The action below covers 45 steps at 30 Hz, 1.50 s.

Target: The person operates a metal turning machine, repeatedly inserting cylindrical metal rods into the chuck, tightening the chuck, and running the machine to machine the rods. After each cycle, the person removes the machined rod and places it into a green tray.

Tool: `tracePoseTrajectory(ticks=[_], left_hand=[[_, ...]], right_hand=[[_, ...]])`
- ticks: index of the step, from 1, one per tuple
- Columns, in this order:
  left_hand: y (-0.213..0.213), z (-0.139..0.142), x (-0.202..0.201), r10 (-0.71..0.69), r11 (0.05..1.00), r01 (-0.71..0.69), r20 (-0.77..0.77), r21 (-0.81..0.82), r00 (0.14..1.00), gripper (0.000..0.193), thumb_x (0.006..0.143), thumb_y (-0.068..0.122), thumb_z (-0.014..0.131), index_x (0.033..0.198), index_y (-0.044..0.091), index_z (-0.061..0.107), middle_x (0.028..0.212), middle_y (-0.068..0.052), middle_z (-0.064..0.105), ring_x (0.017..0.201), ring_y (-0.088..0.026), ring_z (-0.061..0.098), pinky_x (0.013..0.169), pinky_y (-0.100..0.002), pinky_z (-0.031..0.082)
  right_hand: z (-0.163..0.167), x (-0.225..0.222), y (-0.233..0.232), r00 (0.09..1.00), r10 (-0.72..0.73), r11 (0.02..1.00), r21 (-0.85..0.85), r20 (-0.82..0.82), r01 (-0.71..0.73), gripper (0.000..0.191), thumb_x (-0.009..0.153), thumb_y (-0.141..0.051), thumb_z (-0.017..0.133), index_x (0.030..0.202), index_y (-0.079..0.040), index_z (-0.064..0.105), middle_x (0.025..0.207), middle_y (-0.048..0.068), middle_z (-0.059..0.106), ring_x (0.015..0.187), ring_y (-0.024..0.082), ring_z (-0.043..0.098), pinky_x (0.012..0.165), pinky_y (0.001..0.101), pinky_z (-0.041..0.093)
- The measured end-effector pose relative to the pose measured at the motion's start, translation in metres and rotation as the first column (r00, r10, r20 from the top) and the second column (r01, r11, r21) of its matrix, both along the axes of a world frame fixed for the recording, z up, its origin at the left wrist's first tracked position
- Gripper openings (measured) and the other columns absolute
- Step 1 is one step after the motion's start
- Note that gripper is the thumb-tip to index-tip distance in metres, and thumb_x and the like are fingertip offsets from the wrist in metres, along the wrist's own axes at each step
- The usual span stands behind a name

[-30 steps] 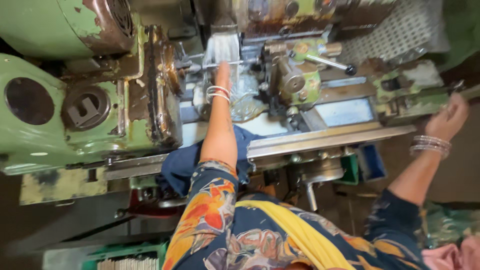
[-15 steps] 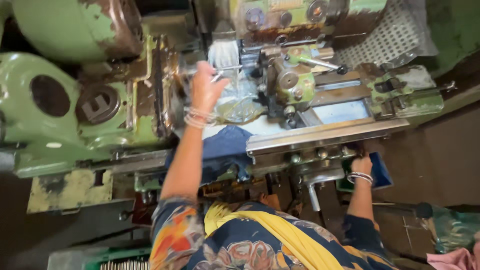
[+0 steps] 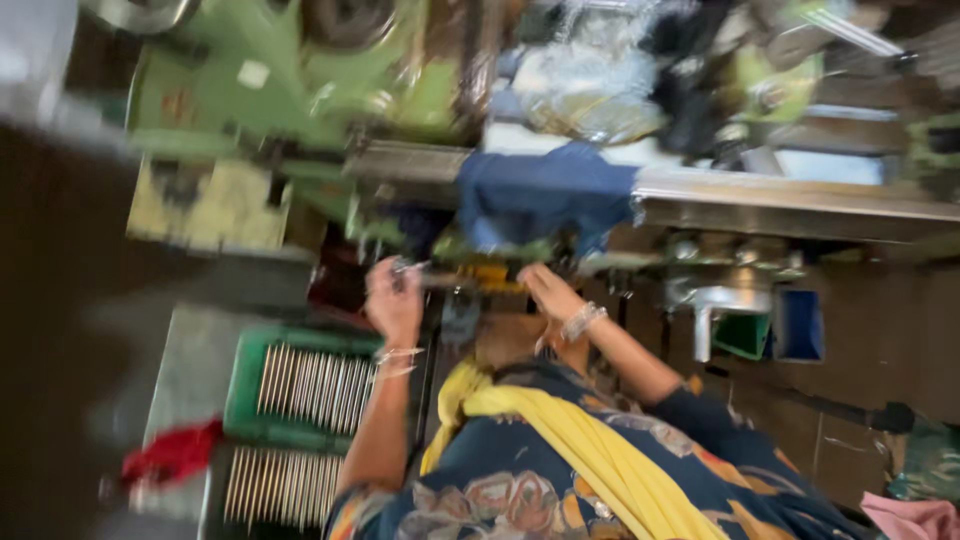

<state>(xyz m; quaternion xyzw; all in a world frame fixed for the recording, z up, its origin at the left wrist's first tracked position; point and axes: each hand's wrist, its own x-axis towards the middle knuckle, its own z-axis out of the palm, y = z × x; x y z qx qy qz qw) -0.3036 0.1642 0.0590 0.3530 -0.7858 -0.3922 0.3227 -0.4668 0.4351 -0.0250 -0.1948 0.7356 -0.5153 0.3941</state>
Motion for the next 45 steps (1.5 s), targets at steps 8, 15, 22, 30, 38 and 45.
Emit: tracePoseTrajectory(ticks=[8, 15, 22, 30, 38, 45], left_hand=[[0.012, 0.007, 0.044, -0.239, 0.898, 0.234, 0.034, -0.374, 0.970, 0.036, 0.094, 0.031, 0.074, 0.124, 0.015, 0.062, 0.097, -0.009, 0.071, 0.081, -0.035, 0.065, 0.071, -0.045, 0.052], [-0.063, -0.001, 0.085, -0.600, 0.517, 0.567, 0.201, -0.641, 0.774, 0.037, 0.095, 0.030, 0.070, 0.126, 0.017, 0.056, 0.099, -0.007, 0.068, 0.085, -0.030, 0.069, 0.070, -0.043, 0.055], [-0.023, 0.004, 0.081, -0.221, 0.902, 0.250, 0.120, -0.353, 0.968, 0.037, 0.100, 0.042, 0.063, 0.124, 0.016, 0.049, 0.093, -0.010, 0.070, 0.077, -0.034, 0.069, 0.061, -0.046, 0.054], [0.027, -0.004, 0.083, 0.010, 0.926, -0.019, 0.027, 0.376, 1.000, 0.050, 0.099, 0.042, 0.064, 0.133, 0.010, 0.046, 0.080, -0.014, 0.072, 0.082, -0.035, 0.074, 0.071, -0.044, 0.056], [-0.085, -0.080, 0.214, 0.460, 0.873, -0.349, 0.339, -0.340, 0.820, 0.043, 0.085, -0.007, 0.053, 0.122, 0.009, 0.067, 0.116, -0.027, 0.065, 0.102, -0.039, 0.062, 0.083, -0.043, 0.056], [-0.118, -0.096, 0.270, 0.272, 0.957, -0.285, 0.527, -0.059, 0.805, 0.024, 0.092, 0.005, 0.064, 0.114, 0.009, 0.073, 0.109, -0.017, 0.072, 0.099, -0.036, 0.066, 0.081, -0.047, 0.055]], right_hand=[[0.068, 0.069, -0.135, 0.766, -0.006, 1.000, -0.019, 0.643, 0.023, 0.014, 0.108, -0.031, 0.047, 0.109, -0.023, 0.059, 0.083, -0.008, 0.055, 0.057, 0.004, 0.037, 0.042, 0.0205, 0.021], [0.116, 0.077, -0.153, 0.551, 0.329, 0.902, -0.082, 0.767, -0.424, 0.023, 0.112, -0.039, 0.042, 0.101, -0.022, 0.053, 0.067, -0.006, 0.037, 0.046, 0.004, 0.023, 0.037, 0.0208, 0.015], [0.099, 0.107, -0.159, 0.802, 0.067, 0.995, -0.096, 0.594, -0.012, 0.018, 0.116, -0.036, 0.044, 0.107, -0.022, 0.051, 0.071, -0.008, 0.039, 0.051, 0.004, 0.029, 0.041, 0.0195, 0.018], [-0.006, 0.099, -0.164, 0.982, -0.148, 0.899, -0.398, 0.120, 0.184, 0.016, 0.123, -0.027, 0.058, 0.115, -0.013, 0.060, 0.080, -0.001, 0.049, 0.059, 0.010, 0.039, 0.048, 0.0266, 0.028], [0.013, 0.036, -0.096, 0.856, -0.338, 0.864, -0.232, 0.391, 0.447, 0.025, 0.112, -0.038, 0.064, 0.109, -0.016, 0.055, 0.069, -0.003, 0.032, 0.052, 0.008, 0.029, 0.043, 0.0255, 0.020], [-0.004, 0.054, -0.055, 0.757, -0.405, 0.839, -0.122, 0.513, 0.531, 0.030, 0.110, -0.040, 0.069, 0.106, -0.015, 0.054, 0.067, -0.005, 0.028, 0.052, 0.007, 0.023, 0.045, 0.0236, 0.018]])
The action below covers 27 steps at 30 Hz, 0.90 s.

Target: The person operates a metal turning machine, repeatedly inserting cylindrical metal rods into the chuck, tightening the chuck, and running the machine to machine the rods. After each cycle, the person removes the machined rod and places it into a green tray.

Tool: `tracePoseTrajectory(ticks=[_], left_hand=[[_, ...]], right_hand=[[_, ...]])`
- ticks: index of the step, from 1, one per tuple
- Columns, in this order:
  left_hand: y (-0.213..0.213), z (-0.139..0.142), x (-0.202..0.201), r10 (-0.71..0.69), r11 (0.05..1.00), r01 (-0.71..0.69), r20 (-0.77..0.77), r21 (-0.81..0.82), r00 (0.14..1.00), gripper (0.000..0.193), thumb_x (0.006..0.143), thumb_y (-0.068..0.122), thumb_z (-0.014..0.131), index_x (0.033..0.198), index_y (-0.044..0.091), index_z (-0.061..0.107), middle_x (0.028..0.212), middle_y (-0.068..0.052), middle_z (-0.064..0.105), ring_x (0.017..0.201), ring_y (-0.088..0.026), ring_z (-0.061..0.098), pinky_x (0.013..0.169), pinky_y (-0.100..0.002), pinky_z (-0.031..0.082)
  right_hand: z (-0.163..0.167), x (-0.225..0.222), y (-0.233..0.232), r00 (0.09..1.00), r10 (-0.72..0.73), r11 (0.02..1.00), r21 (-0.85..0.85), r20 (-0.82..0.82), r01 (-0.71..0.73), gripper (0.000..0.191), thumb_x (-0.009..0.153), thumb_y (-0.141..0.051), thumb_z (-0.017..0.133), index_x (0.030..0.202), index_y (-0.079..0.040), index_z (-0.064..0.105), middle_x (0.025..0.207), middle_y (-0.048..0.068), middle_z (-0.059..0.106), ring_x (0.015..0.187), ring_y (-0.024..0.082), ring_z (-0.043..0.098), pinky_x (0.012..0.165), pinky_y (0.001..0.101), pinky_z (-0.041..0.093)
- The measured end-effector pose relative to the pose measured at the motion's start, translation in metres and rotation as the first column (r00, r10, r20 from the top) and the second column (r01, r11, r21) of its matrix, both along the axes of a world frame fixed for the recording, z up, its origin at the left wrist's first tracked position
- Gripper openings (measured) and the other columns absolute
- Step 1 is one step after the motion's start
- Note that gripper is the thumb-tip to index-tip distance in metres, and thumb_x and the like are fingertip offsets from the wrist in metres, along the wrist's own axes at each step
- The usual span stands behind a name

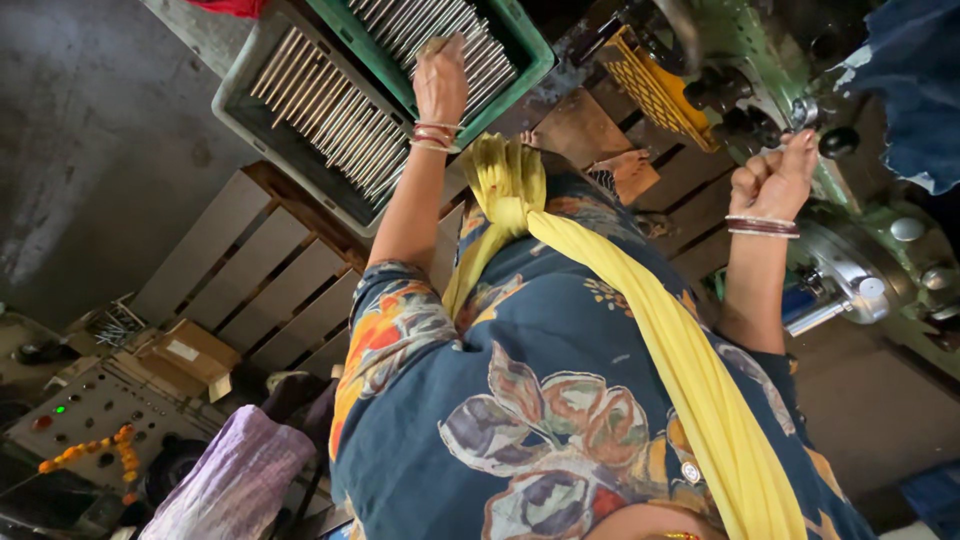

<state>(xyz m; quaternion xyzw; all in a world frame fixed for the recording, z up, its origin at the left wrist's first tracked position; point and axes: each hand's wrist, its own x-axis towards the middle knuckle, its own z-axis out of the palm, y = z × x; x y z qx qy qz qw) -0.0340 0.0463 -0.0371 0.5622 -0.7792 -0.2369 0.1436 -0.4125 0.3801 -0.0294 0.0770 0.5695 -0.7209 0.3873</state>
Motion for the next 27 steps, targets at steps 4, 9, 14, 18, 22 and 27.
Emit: tracePoseTrajectory(ticks=[4, 9, 14, 18, 22, 27], left_hand=[[0.003, -0.003, 0.043, 0.052, 0.965, -0.046, 0.014, -0.257, 0.999, 0.022, 0.097, 0.003, 0.061, 0.116, 0.009, 0.070, 0.111, -0.014, 0.071, 0.104, -0.030, 0.065, 0.088, -0.042, 0.056], [0.065, -0.015, 0.142, 0.341, 0.917, -0.206, 0.403, -0.343, 0.849, 0.055, 0.091, 0.030, 0.068, 0.127, -0.010, 0.059, 0.120, -0.032, 0.063, 0.117, -0.045, 0.060, 0.097, -0.056, 0.050], [0.110, -0.023, 0.171, 0.341, 0.767, -0.549, 0.513, 0.332, 0.788, 0.063, 0.095, 0.055, 0.062, 0.117, -0.004, 0.064, 0.129, -0.031, 0.061, 0.120, -0.046, 0.060, 0.105, -0.051, 0.049], [0.104, -0.021, 0.183, 0.251, 0.850, -0.408, 0.423, 0.334, 0.871, 0.053, 0.089, 0.054, 0.065, 0.112, 0.006, 0.068, 0.122, -0.032, 0.062, 0.111, -0.050, 0.059, 0.096, -0.053, 0.047], [0.099, -0.016, 0.187, 0.139, 0.922, -0.235, 0.305, 0.308, 0.942, 0.032, 0.094, 0.040, 0.068, 0.104, 0.010, 0.074, 0.105, -0.027, 0.069, 0.099, -0.047, 0.064, 0.087, -0.052, 0.052], [0.082, 0.007, 0.194, 0.107, 0.942, -0.030, -0.214, 0.333, 0.971, 0.015, 0.087, 0.022, 0.075, 0.092, 0.007, 0.077, 0.081, -0.010, 0.073, 0.069, -0.027, 0.070, 0.064, -0.040, 0.055]], right_hand=[[-0.005, -0.007, 0.008, 0.998, 0.045, 0.998, -0.045, 0.039, -0.043, 0.030, 0.108, -0.041, 0.070, 0.108, -0.015, 0.055, 0.069, -0.005, 0.028, 0.056, 0.007, 0.024, 0.048, 0.0225, 0.019], [-0.001, -0.018, 0.005, 0.997, 0.069, 0.992, -0.107, 0.038, -0.065, 0.029, 0.110, -0.040, 0.069, 0.109, -0.016, 0.054, 0.071, -0.006, 0.026, 0.055, 0.006, 0.023, 0.048, 0.0219, 0.019], [0.002, -0.007, -0.015, 0.994, 0.090, 0.993, -0.081, 0.059, -0.085, 0.027, 0.111, -0.040, 0.067, 0.105, -0.017, 0.053, 0.069, -0.006, 0.025, 0.055, 0.007, 0.022, 0.048, 0.0227, 0.019], [0.006, 0.003, -0.035, 0.985, 0.150, 0.983, -0.121, 0.085, -0.140, 0.027, 0.110, -0.040, 0.067, 0.106, -0.017, 0.054, 0.068, -0.006, 0.025, 0.054, 0.006, 0.022, 0.047, 0.0226, 0.020], [0.010, 0.008, -0.044, 0.981, 0.175, 0.981, -0.104, 0.082, -0.166, 0.026, 0.110, -0.040, 0.068, 0.109, -0.016, 0.056, 0.070, -0.006, 0.026, 0.055, 0.007, 0.023, 0.048, 0.0228, 0.021], [0.011, 0.001, -0.036, 0.973, 0.208, 0.973, -0.121, 0.100, -0.195, 0.029, 0.108, -0.041, 0.069, 0.107, -0.016, 0.055, 0.068, -0.006, 0.026, 0.054, 0.006, 0.023, 0.047, 0.0222, 0.021]])
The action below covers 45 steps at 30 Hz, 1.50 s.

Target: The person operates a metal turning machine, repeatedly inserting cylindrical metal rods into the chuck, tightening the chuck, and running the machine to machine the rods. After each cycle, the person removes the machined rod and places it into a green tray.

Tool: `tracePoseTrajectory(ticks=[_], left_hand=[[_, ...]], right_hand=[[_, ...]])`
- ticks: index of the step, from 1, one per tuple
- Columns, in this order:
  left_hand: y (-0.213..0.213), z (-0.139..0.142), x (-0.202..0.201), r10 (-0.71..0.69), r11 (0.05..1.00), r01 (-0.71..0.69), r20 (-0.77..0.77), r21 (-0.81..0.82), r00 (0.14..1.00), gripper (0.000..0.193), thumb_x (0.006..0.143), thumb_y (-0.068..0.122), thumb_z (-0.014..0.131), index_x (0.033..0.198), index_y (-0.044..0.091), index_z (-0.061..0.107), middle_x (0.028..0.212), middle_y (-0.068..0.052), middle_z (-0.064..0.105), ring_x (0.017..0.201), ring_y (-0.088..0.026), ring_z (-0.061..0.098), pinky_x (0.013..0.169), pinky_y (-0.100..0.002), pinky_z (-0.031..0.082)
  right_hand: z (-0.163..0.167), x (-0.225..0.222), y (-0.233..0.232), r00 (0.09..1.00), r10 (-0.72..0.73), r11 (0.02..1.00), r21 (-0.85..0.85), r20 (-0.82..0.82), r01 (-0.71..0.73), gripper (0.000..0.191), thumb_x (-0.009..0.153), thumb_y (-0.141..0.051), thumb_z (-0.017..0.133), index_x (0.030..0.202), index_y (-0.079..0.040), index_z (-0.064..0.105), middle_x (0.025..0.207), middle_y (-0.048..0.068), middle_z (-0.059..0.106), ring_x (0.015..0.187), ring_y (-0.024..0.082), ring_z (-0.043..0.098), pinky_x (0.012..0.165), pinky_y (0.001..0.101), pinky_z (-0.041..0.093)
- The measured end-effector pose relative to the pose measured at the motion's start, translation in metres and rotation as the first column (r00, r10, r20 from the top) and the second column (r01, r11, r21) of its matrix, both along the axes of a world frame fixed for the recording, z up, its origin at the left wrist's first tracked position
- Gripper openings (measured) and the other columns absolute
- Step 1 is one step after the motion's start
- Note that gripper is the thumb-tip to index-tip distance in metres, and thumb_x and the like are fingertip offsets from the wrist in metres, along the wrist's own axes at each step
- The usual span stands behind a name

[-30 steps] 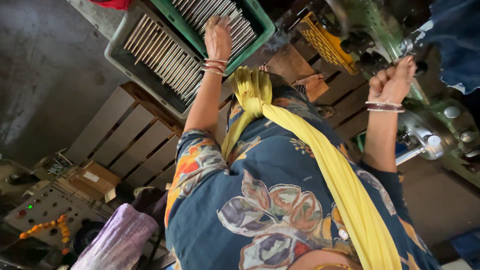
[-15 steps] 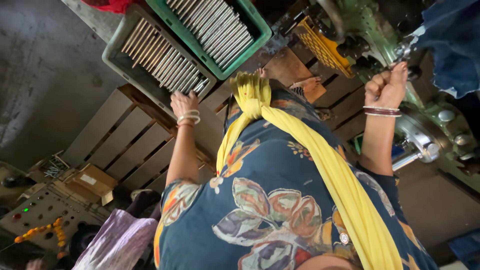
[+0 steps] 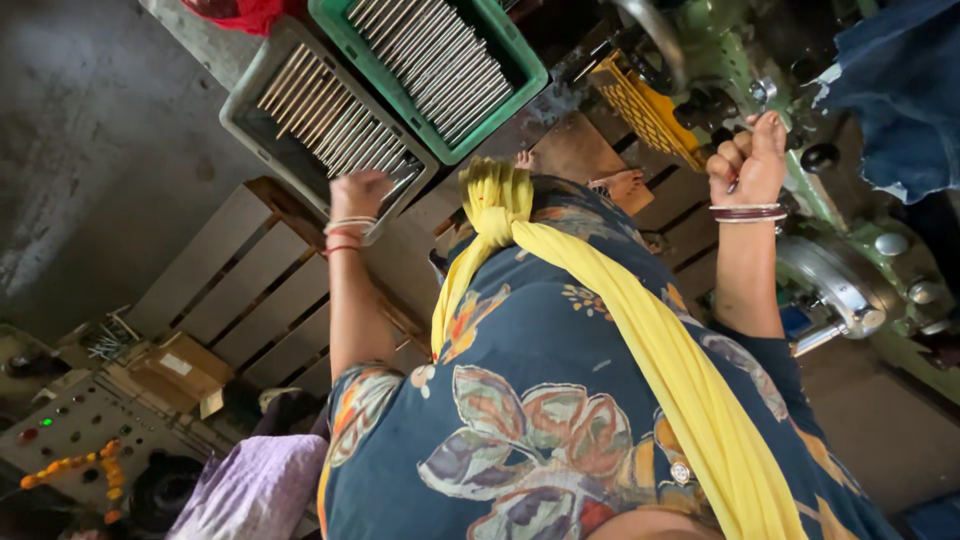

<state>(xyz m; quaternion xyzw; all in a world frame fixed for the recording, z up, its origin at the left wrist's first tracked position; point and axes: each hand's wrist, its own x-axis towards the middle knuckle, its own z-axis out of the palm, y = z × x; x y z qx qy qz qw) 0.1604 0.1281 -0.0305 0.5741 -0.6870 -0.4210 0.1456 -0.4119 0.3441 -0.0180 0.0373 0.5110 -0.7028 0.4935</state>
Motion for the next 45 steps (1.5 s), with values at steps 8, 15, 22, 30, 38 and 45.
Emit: tracePoseTrajectory(ticks=[8, 15, 22, 30, 38, 45], left_hand=[[-0.066, 0.005, -0.131, 0.444, 0.844, -0.050, -0.644, 0.534, 0.623, 0.014, 0.103, 0.021, 0.068, 0.111, 0.010, 0.064, 0.076, -0.002, 0.063, 0.058, -0.010, 0.051, 0.054, -0.028, 0.040], [0.007, 0.055, -0.336, -0.054, 0.726, 0.595, -0.834, 0.345, 0.549, 0.049, 0.106, 0.015, 0.059, 0.152, 0.014, 0.042, 0.087, -0.003, 0.068, 0.052, -0.006, 0.052, 0.043, -0.021, 0.038], [0.016, 0.108, -0.360, 0.139, 0.572, 0.633, -0.822, 0.522, 0.552, 0.040, 0.106, 0.014, 0.059, 0.143, 0.021, 0.046, 0.083, -0.005, 0.063, 0.053, -0.006, 0.047, 0.042, -0.022, 0.033], [0.044, 0.121, -0.379, -0.189, 0.977, 0.194, -0.803, -0.094, 0.565, 0.022, 0.111, 0.034, 0.057, 0.132, 0.028, 0.053, 0.097, -0.002, 0.061, 0.075, -0.015, 0.058, 0.060, -0.027, 0.046], [0.006, 0.126, -0.347, -0.815, 0.270, 0.382, 0.001, -0.884, 0.579, 0.025, 0.098, 0.046, 0.067, 0.119, 0.031, 0.065, 0.085, -0.001, 0.061, 0.070, -0.024, 0.063, 0.060, -0.036, 0.051], [0.032, 0.149, -0.364, -0.922, 0.184, 0.531, 0.041, -0.827, 0.384, 0.025, 0.085, 0.038, 0.072, 0.081, 0.018, 0.058, 0.075, -0.002, 0.059, 0.071, -0.024, 0.062, 0.064, -0.041, 0.050]], right_hand=[[-0.010, 0.017, -0.023, 0.965, 0.137, 0.990, 0.001, 0.223, -0.141, 0.026, 0.106, -0.040, 0.069, 0.102, -0.017, 0.057, 0.066, -0.007, 0.028, 0.052, 0.005, 0.024, 0.045, 0.0208, 0.021], [0.025, 0.063, -0.057, 0.955, 0.171, 0.985, -0.017, 0.241, -0.172, 0.019, 0.106, -0.036, 0.065, 0.100, -0.018, 0.060, 0.063, -0.006, 0.040, 0.047, 0.005, 0.030, 0.037, 0.0203, 0.022], [0.035, 0.076, -0.055, 0.986, 0.138, 0.978, -0.145, -0.091, -0.151, 0.019, 0.112, -0.026, 0.057, 0.106, -0.010, 0.064, 0.087, 0.002, 0.058, 0.062, 0.010, 0.046, 0.051, 0.0224, 0.037], [0.052, 0.070, -0.061, 0.935, 0.009, 0.994, 0.109, -0.355, 0.032, 0.015, 0.109, -0.030, 0.057, 0.104, -0.017, 0.064, 0.080, 0.000, 0.054, 0.062, 0.012, 0.048, 0.050, 0.0262, 0.036], [0.118, 0.065, -0.034, 0.799, 0.502, 0.814, 0.130, 0.330, -0.565, 0.035, 0.109, -0.043, 0.051, 0.082, -0.022, 0.046, 0.069, -0.008, 0.034, 0.050, 0.006, 0.028, 0.041, 0.0201, 0.019], [0.116, 0.073, -0.004, 0.624, 0.703, 0.564, 0.265, 0.342, -0.782, 0.032, 0.098, -0.045, 0.045, 0.082, -0.018, 0.052, 0.060, -0.001, 0.038, 0.046, 0.013, 0.035, 0.042, 0.0286, 0.030]])
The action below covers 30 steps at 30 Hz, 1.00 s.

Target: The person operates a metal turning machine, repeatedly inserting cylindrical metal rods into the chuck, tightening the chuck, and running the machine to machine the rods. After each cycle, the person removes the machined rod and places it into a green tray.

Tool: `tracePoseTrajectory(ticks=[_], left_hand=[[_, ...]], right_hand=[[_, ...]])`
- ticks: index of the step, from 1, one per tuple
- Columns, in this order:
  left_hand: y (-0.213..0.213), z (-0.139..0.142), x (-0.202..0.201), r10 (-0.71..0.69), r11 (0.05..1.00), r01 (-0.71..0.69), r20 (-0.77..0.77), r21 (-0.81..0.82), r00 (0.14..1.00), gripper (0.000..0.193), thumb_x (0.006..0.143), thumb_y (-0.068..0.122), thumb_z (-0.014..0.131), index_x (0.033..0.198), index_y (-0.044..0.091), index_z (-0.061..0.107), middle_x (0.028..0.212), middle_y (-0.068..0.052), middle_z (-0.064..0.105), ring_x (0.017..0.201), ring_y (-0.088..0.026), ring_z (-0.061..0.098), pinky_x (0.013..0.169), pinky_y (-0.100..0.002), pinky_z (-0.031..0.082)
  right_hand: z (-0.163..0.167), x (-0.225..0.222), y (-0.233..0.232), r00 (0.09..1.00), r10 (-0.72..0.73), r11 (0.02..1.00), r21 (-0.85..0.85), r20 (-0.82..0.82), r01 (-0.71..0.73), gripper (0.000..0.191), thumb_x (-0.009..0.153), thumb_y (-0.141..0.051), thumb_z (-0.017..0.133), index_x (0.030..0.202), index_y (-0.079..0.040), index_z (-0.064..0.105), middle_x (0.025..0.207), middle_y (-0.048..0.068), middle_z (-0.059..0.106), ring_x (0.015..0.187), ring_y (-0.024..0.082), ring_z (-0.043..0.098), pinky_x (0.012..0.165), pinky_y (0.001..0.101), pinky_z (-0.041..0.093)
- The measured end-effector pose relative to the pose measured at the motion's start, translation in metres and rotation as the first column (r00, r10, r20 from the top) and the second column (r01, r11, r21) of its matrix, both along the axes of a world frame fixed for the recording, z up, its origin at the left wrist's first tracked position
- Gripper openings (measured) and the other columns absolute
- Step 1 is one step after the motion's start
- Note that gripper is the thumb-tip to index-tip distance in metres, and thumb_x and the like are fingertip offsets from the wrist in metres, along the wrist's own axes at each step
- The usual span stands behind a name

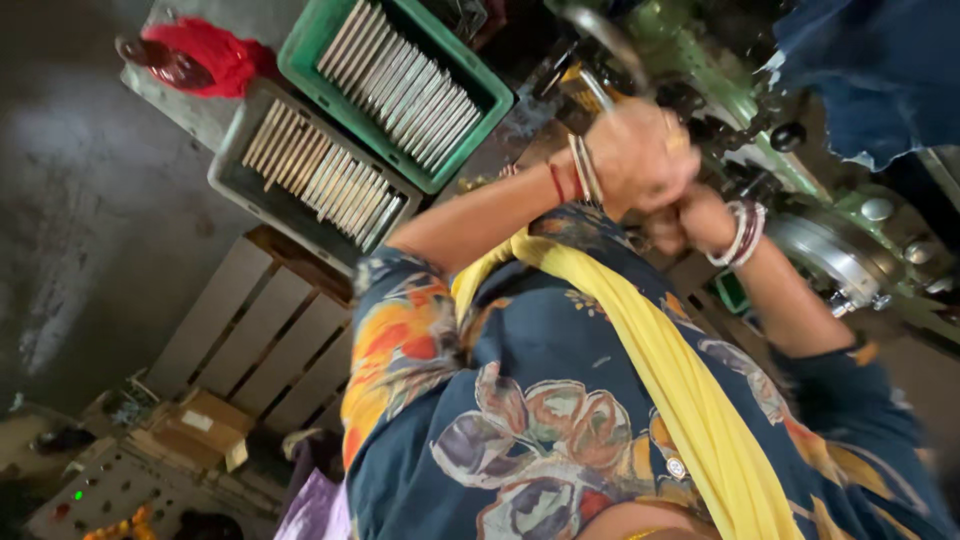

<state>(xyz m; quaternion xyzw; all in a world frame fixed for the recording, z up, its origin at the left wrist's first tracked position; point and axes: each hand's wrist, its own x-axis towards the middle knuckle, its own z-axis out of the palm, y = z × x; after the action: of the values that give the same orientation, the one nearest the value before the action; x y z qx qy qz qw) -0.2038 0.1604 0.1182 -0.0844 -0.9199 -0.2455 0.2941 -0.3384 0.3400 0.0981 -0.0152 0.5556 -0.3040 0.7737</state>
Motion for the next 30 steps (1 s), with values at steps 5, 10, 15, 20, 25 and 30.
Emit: tracePoseTrajectory(ticks=[5, 10, 15, 20, 25, 30], left_hand=[[0.013, 0.018, 0.006, -0.270, 0.961, 0.274, 0.082, -0.043, 0.959, 0.026, 0.079, 0.037, 0.073, 0.083, 0.016, 0.058, 0.077, -0.003, 0.059, 0.076, -0.025, 0.062, 0.067, -0.041, 0.049], [0.004, 0.031, 0.008, -0.160, 0.982, 0.168, 0.099, -0.090, 0.982, 0.011, 0.088, 0.024, 0.067, 0.097, 0.020, 0.063, 0.085, -0.001, 0.061, 0.084, -0.022, 0.063, 0.074, -0.039, 0.050], [-0.044, 0.024, 0.034, 0.368, 0.924, -0.373, 0.067, 0.087, 0.927, 0.043, 0.084, 0.037, 0.086, 0.060, 0.014, 0.059, 0.064, -0.007, 0.058, 0.058, -0.029, 0.059, 0.054, -0.041, 0.048], [-0.076, -0.017, 0.073, 0.686, 0.669, -0.708, 0.178, 0.227, 0.705, 0.046, 0.087, 0.035, 0.085, 0.063, 0.007, 0.058, 0.060, -0.010, 0.059, 0.050, -0.030, 0.056, 0.049, -0.040, 0.045], [-0.062, -0.052, 0.059, 0.643, 0.649, -0.703, 0.284, 0.290, 0.711, 0.050, 0.087, 0.034, 0.085, 0.059, 0.004, 0.056, 0.053, -0.012, 0.053, 0.045, -0.031, 0.052, 0.048, -0.040, 0.042], [-0.049, -0.029, 0.000, 0.524, 0.746, -0.535, 0.146, 0.396, 0.839, 0.046, 0.084, 0.025, 0.087, 0.062, 0.002, 0.053, 0.057, -0.015, 0.054, 0.048, -0.033, 0.050, 0.049, -0.041, 0.042]], right_hand=[[-0.010, -0.001, 0.023, 0.966, 0.086, 0.995, 0.032, 0.242, -0.096, 0.036, 0.101, -0.046, 0.043, 0.084, -0.016, 0.052, 0.060, -0.005, 0.038, 0.044, 0.007, 0.031, 0.040, 0.0244, 0.024], [-0.080, -0.020, 0.028, 0.781, -0.619, 0.777, -0.074, 0.089, 0.625, 0.047, 0.102, -0.061, 0.043, 0.083, -0.019, 0.051, 0.054, -0.009, 0.029, 0.039, 0.005, 0.024, 0.035, 0.0223, 0.018], [-0.107, -0.020, 0.079, 0.541, -0.825, 0.564, -0.310, -0.164, 0.766, 0.024, 0.102, -0.037, 0.060, 0.089, -0.018, 0.052, 0.058, -0.008, 0.031, 0.047, 0.007, 0.031, 0.042, 0.0257, 0.026], [-0.100, -0.014, 0.116, 0.424, -0.874, 0.478, -0.265, -0.236, 0.837, 0.017, 0.100, -0.030, 0.062, 0.093, -0.016, 0.057, 0.059, -0.008, 0.033, 0.046, 0.006, 0.030, 0.042, 0.0252, 0.025], [-0.088, -0.027, 0.108, 0.381, -0.901, 0.435, -0.426, -0.209, 0.794, 0.012, 0.101, -0.022, 0.063, 0.095, -0.012, 0.062, 0.064, -0.010, 0.040, 0.049, 0.002, 0.031, 0.042, 0.0218, 0.023], [-0.049, -0.030, 0.086, 0.434, -0.859, 0.506, -0.572, -0.271, 0.646, 0.010, 0.100, -0.019, 0.064, 0.097, -0.010, 0.065, 0.065, -0.010, 0.045, 0.050, 0.000, 0.034, 0.043, 0.0211, 0.024]])
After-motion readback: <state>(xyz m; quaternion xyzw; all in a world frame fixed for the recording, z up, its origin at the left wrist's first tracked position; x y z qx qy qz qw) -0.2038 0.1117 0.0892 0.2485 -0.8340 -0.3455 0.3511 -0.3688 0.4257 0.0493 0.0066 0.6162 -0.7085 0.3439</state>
